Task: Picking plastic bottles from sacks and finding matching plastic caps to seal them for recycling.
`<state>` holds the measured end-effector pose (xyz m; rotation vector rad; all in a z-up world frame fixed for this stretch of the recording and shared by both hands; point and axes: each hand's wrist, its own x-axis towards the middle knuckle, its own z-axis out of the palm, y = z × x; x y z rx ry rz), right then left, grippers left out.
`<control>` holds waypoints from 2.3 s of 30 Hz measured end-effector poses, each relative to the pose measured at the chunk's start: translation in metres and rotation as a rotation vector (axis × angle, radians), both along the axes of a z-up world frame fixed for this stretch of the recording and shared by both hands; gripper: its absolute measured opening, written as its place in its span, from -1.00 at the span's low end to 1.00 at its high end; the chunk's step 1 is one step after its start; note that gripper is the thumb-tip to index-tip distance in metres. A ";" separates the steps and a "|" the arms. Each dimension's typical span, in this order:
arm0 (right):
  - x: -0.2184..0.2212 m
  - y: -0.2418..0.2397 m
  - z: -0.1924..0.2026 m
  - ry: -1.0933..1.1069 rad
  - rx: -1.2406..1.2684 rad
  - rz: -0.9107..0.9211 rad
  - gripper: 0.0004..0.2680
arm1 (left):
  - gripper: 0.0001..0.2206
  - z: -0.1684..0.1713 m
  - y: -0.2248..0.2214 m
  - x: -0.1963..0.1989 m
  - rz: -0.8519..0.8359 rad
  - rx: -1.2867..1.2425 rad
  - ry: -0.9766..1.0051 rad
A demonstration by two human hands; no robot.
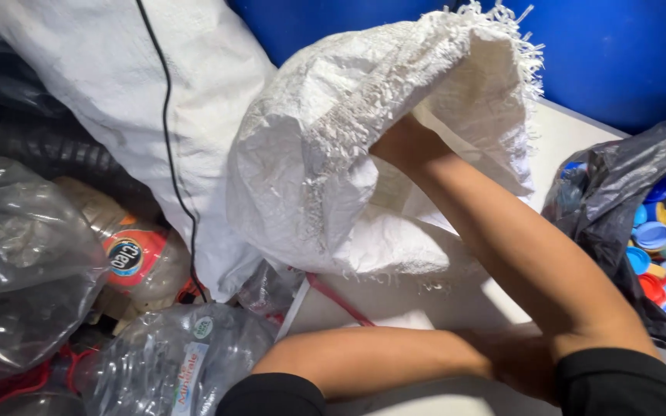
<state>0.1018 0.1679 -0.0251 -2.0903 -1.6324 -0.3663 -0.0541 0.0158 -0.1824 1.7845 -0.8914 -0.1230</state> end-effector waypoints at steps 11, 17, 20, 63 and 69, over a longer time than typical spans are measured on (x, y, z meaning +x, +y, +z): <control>-0.099 -0.180 0.122 -0.159 0.199 -0.312 -0.78 | -0.80 0.037 -0.017 -0.021 0.031 -0.141 0.050; -0.136 -0.352 0.123 0.445 0.214 -0.447 -0.73 | -0.71 0.040 -0.018 -0.015 0.032 -0.205 0.196; -0.142 -0.394 0.120 0.471 -0.103 -0.278 -0.68 | -0.58 0.027 -0.017 -0.014 0.088 -0.344 0.560; -0.070 -0.357 0.074 0.643 0.021 -0.647 -0.72 | -0.75 0.054 -0.015 -0.009 0.151 -0.417 0.826; -0.076 -0.347 0.061 0.593 -0.104 -0.328 -0.85 | -0.62 0.050 -0.010 -0.016 0.163 -0.420 0.454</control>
